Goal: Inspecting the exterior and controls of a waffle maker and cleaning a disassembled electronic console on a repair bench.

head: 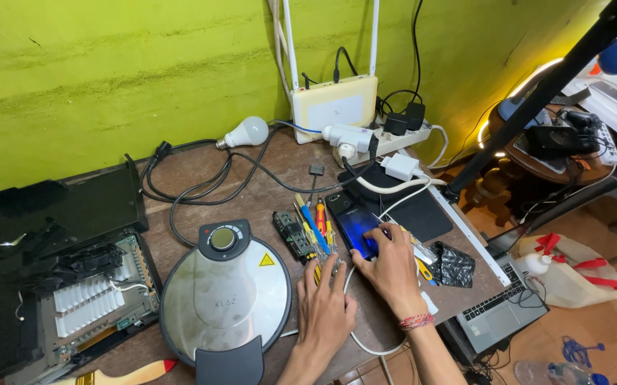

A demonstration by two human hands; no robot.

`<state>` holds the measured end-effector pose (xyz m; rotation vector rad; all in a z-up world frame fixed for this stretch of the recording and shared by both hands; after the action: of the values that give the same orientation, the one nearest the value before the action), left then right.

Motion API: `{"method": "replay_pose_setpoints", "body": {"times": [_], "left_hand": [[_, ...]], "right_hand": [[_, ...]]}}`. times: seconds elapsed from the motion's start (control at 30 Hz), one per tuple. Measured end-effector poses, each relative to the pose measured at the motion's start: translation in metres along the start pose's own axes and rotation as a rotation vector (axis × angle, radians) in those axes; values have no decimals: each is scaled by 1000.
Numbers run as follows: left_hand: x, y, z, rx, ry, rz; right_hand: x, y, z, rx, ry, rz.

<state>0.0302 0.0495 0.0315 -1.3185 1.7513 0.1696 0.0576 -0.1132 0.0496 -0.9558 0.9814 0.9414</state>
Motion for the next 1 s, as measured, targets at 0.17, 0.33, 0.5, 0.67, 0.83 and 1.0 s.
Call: {"method": "replay_pose_setpoints", "body": {"times": [0.17, 0.33, 0.5, 0.67, 0.83, 1.0], "left_hand": [[-7, -4, -4, 25, 57, -34], [-14, -15, -8, 15, 128, -18], [-30, -30, -4, 43, 115, -66], [-44, -39, -7, -4, 122, -13], [-48, -79, -15, 44, 125, -44], [-25, -153, -10, 57, 157, -54]], "right_hand": [[-3, 5, 4, -13, 20, -38], [-13, 16, 18, -46, -39, -126], [-14, 23, 29, -183, -120, -238], [-17, 20, 33, -201, -200, -209], [-28, -11, 25, -145, -316, -161], [-40, -66, 9, -6, -367, -288]]}}
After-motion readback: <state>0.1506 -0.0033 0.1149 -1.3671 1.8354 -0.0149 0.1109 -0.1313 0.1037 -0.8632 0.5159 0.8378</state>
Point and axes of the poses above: each hand's wrist, its own y-axis away from the middle knuckle, its own x-axis out of the palm, z = x × y, the point moved 3 cm from there along -y, towards the middle knuckle, and after that the axes turned 13 degrees about y, right-handed, at the moved point
